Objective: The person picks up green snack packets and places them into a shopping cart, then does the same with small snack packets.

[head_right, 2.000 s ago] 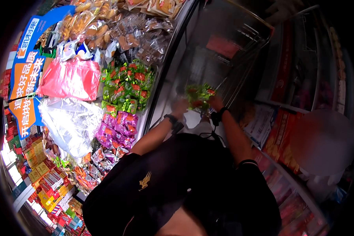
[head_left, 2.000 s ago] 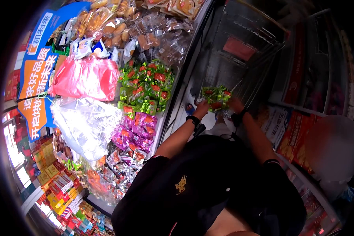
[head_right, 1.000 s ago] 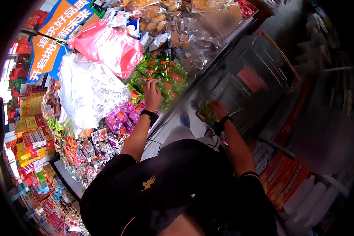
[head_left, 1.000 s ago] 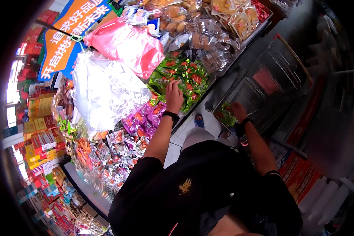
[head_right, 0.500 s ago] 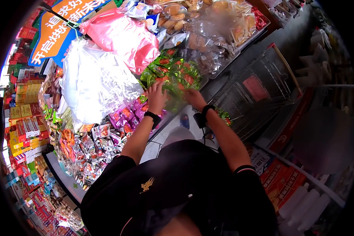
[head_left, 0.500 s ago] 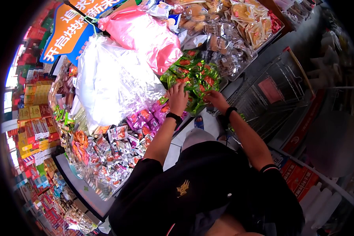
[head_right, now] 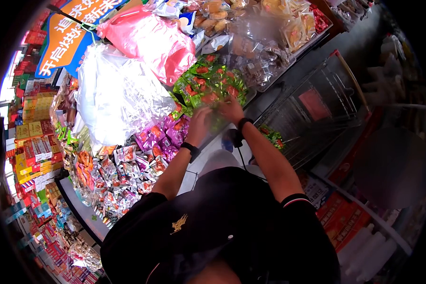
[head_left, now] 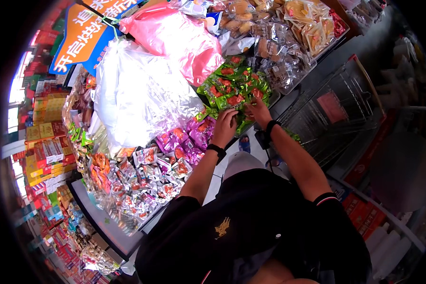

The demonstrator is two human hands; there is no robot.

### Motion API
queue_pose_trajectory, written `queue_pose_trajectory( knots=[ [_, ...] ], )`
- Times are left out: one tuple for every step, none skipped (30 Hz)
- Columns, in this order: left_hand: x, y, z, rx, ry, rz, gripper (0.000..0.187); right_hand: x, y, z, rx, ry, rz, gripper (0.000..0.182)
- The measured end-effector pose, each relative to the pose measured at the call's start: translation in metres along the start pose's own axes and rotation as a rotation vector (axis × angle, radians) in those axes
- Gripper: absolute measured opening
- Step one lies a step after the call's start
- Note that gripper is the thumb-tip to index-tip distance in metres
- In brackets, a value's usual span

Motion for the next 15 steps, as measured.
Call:
queue_pose_trajectory(
  knots=[
    [-0.003,0.005,0.001,-0.037,0.047,-0.094,0.032,0.002,0.003,-0.008,-0.059,-0.038,0.027,0.038],
    [-0.005,0.008,0.002,-0.075,0.091,-0.189,0.031,0.003,0.007,-0.016,-0.117,-0.073,0.057,0.036],
    [-0.009,0.007,0.005,0.128,0.224,-0.119,0.033,0.0,0.009,-0.024,-0.175,-0.108,0.09,0.033],
    [-0.013,0.005,0.01,0.119,0.241,-0.153,0.034,-0.005,0.012,-0.033,-0.154,-0.114,0.08,0.032],
    [-0.015,0.003,0.015,0.11,0.258,-0.187,0.035,-0.012,0.015,-0.043,-0.133,-0.119,0.07,0.031],
    [-0.018,0.002,0.021,0.101,0.274,-0.222,0.036,-0.02,0.015,-0.049,-0.111,-0.124,0.061,0.03],
    [-0.021,0.002,0.028,0.051,0.239,-0.297,0.039,-0.028,0.015,-0.055,-0.062,-0.124,0.093,0.032],
    [-0.025,0.002,0.034,0.091,0.211,-0.283,0.038,-0.037,0.015,-0.061,-0.036,-0.139,0.094,0.032],
    [-0.027,0.006,0.039,0.129,0.182,-0.265,0.038,-0.046,0.012,-0.068,-0.009,-0.15,0.092,0.033],
    [-0.026,0.011,0.044,0.165,0.151,-0.242,0.038,-0.055,0.011,-0.076,0.02,-0.158,0.088,0.034],
    [-0.028,0.01,0.053,0.105,0.11,-0.225,0.037,-0.062,0.011,-0.086,0.05,-0.14,0.111,0.035],
    [-0.028,0.015,0.06,0.081,0.085,-0.207,0.037,-0.068,0.012,-0.098,0.082,-0.121,0.136,0.036],
    [-0.029,0.021,0.069,0.055,0.056,-0.191,0.037,-0.076,0.015,-0.112,0.115,-0.099,0.162,0.038],
    [-0.032,0.028,0.079,0.028,0.028,-0.174,0.037,-0.085,0.019,-0.126,0.149,-0.077,0.188,0.04],
    [-0.035,0.033,0.091,-0.075,-0.049,-0.221,0.035,-0.095,0.021,-0.139,0.185,-0.014,0.135,0.035]
  ],
)
Point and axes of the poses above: each hand's wrist, its own x-axis towards the middle knuckle, its own z-axis out of the palm, y = z × x, the point moved 1 cm from there along x, towards the middle knuckle
